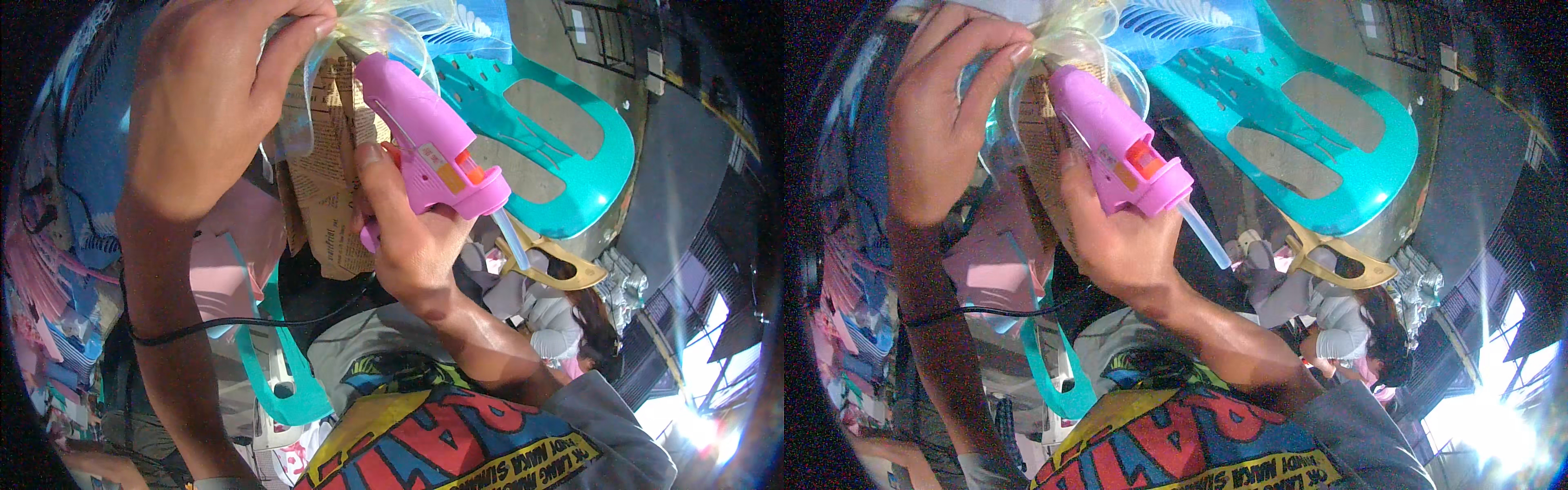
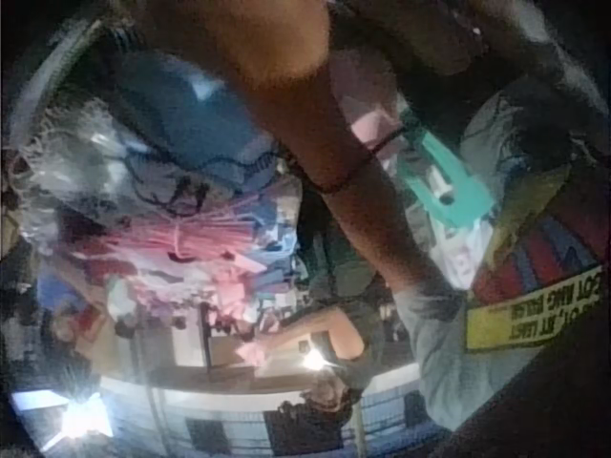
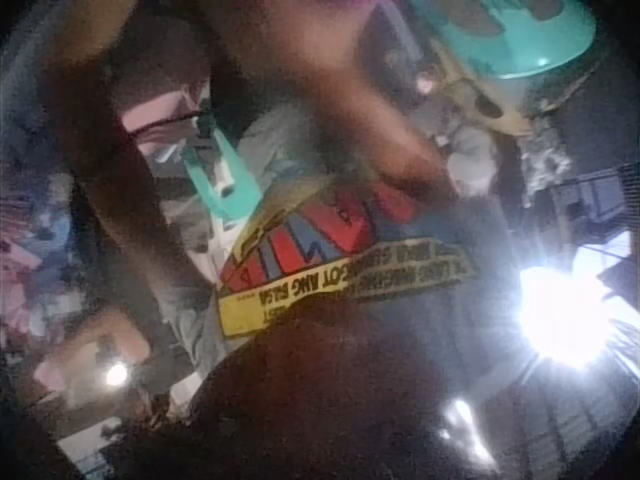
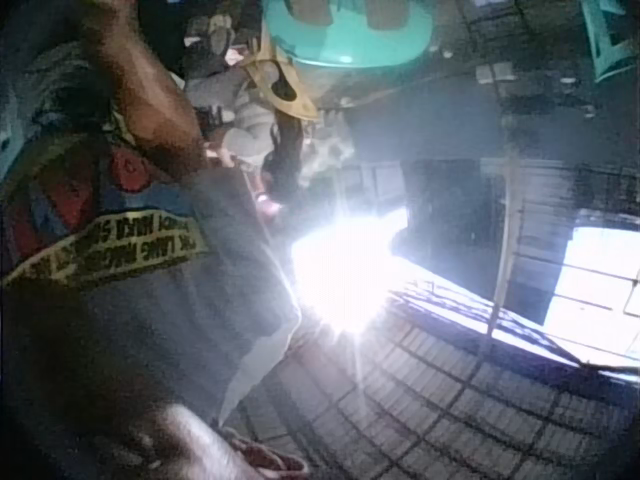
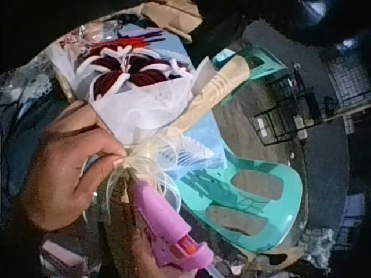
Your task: The person assembles a paper flower bouquet by folding wrapping paper around the stems, applying glue from a hot glue gun to attach decorative lace, and tying a ribbon into a bow around the base.
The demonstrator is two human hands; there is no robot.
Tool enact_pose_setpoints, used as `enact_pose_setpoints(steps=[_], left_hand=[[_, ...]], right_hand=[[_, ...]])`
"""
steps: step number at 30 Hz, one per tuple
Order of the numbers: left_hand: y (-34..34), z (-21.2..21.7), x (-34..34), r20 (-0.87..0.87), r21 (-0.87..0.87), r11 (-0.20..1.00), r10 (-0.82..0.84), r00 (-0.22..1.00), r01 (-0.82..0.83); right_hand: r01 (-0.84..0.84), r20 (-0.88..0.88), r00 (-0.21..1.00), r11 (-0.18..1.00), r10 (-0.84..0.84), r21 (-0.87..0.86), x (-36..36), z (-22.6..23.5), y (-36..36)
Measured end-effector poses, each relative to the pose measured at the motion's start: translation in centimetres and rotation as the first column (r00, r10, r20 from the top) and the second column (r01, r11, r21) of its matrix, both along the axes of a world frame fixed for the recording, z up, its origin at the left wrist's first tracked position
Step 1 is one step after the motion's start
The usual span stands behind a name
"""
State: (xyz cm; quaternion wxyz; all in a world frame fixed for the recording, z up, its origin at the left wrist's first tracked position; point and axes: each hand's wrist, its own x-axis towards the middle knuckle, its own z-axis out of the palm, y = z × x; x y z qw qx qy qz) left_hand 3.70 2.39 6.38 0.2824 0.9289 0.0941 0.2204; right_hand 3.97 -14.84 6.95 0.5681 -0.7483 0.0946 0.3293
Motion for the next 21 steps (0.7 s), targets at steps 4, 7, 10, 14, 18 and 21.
enact_pose_setpoints(steps=[4, 7, 10, 14, 18, 21], left_hand=[[1.3, -1.8, -0.2, 0.004, -0.048, 0.998, -0.041, 0.999, 0.041], [0.5, -0.8, -0.1, -0.016, -0.052, 0.999, -0.018, 1.000, 0.017], [0.0, 0.1, -0.2, -0.062, -0.024, 1.000, 0.015, 0.998, -0.016], [0.2, -0.2, -0.3, -0.019, -0.033, 0.999, 0.007, 1.000, -0.007], [1.1, -1.7, -0.7, -0.024, -0.051, 0.999, 0.003, 1.000, -0.004], [0.3, 0.0, -0.1, -0.078, 0.001, 1.000, 0.016, 0.997, -0.016]], right_hand=[[0.062, 0.035, 0.997, 0.997, -0.063, 0.040, -0.3, -0.1, 0.6], [0.075, 0.011, 0.997, 0.996, -0.075, 0.039, -0.2, -0.2, 0.6], [0.024, -0.015, 1.000, 1.000, -0.024, -0.007, 0.0, 0.0, 0.3], [0.007, -0.025, 1.000, 1.000, -0.007, -0.017, 0.1, -0.2, 0.0], [0.021, -0.090, 0.996, 1.000, -0.019, 0.022, 0.2, -0.1, 0.0], [0.023, -0.012, 1.000, 1.000, -0.023, -0.006, 0.2, -0.5, 0.3]])
